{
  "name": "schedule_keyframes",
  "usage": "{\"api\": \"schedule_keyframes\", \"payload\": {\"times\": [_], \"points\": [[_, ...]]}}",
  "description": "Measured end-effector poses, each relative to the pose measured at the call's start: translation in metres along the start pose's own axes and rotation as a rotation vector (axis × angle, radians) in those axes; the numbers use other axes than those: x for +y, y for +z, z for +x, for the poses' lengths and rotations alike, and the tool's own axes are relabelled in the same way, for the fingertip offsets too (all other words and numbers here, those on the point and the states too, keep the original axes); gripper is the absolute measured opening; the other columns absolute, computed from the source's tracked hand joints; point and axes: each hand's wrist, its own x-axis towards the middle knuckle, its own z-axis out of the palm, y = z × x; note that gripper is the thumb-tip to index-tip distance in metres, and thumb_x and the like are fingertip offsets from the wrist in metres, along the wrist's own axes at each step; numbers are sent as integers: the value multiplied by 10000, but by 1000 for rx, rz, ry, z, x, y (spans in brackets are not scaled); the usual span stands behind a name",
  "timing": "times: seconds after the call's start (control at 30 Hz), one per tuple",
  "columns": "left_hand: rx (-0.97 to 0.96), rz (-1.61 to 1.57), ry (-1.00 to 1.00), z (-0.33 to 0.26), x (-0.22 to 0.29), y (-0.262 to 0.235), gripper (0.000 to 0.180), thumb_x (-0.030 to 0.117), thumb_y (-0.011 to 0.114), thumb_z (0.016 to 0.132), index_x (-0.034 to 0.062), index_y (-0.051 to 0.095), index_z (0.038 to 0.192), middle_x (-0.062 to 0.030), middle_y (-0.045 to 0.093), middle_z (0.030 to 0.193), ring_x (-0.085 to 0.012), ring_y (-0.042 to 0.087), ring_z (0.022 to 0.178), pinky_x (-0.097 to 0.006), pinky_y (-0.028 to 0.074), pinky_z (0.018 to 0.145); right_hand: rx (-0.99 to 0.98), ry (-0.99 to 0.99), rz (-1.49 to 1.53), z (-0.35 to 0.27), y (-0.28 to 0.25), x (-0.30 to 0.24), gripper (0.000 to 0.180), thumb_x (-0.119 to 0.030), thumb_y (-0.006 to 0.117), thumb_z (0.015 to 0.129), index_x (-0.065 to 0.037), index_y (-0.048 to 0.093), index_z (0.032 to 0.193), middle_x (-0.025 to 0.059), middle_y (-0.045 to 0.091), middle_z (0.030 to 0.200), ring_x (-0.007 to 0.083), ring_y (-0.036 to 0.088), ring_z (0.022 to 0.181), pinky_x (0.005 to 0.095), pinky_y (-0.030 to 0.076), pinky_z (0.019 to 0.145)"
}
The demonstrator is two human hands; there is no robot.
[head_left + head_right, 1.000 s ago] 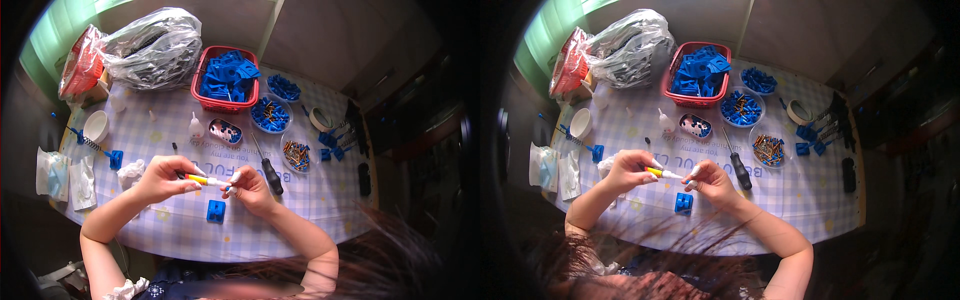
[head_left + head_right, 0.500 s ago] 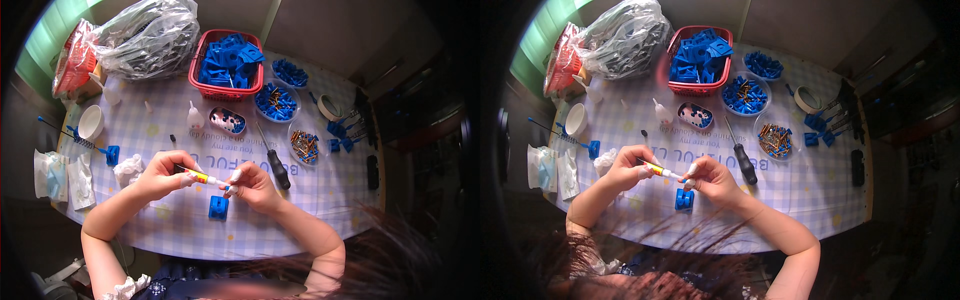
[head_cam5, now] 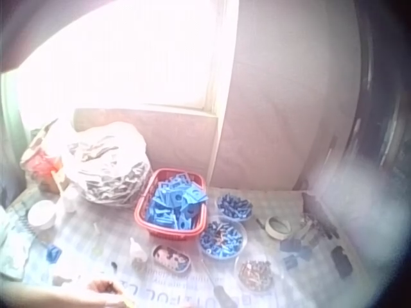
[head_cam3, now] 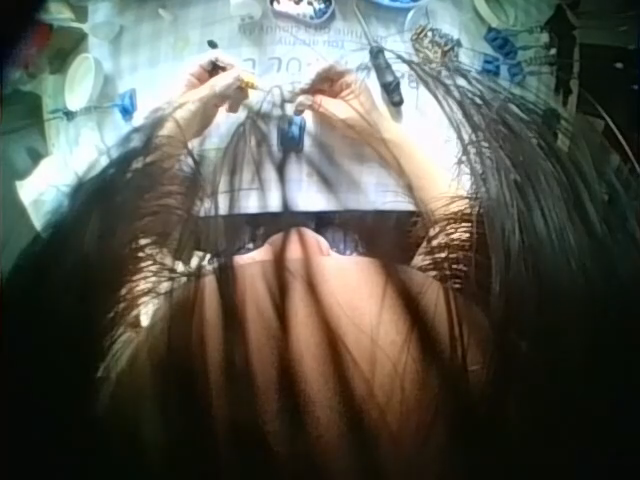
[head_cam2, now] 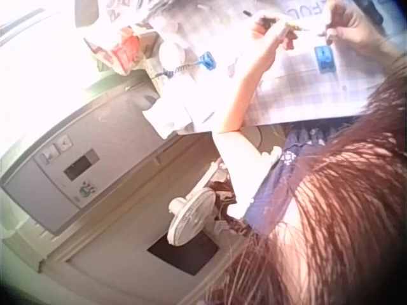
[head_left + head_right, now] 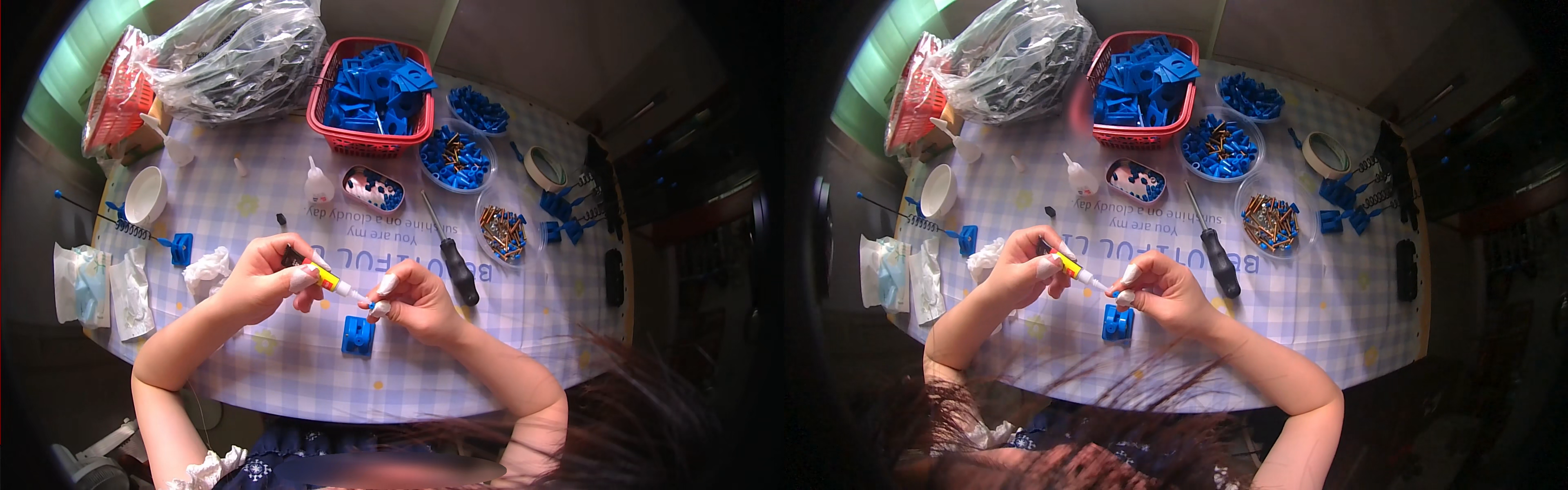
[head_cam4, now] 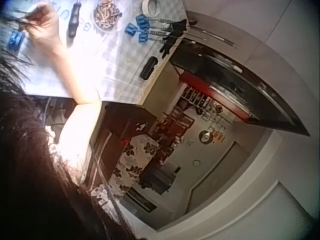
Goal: Apply adhesive and assemble small plastic and metal electronic components.
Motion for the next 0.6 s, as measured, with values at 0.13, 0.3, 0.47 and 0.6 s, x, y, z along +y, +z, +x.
{"api": "schedule_keyframes", "payload": {"times": [0.13,0.3,0.47,0.6], "points": [[-37,132,51,-3,2,2,89,54,497,796,-15,464,842,-132,571,719,-119,549,582,-235,446,510,-14,5,-26,0,-1,0,171,-6,537,768,-58,426,887,92,563,867,158,549,847,276,465,710],[-41,216,120,-9,5,8,94,46,489,802,-24,452,853,-130,573,736,-95,542,583,-201,437,513,-7,6,-19,0,0,-1,169,-7,535,769,-55,426,889,97,562,868,159,546,849,279,470,705],[-15,245,127,-10,6,11,86,37,487,802,-24,450,849,-120,571,732,-83,539,590,-188,430,510,-7,-8,-30,1,0,0,168,-1,531,769,-53,427,890,99,563,866,158,546,845,279,470,706],[-15,301,143,-11,7,12,81,37,486,803,-22,450,845,-108,569,722,-78,539,590,-187,428,506,-20,-7,-23,1,-1,0,168,0,529,770,-53,425,891,100,564,868,164,548,854,280,470,707]]}}
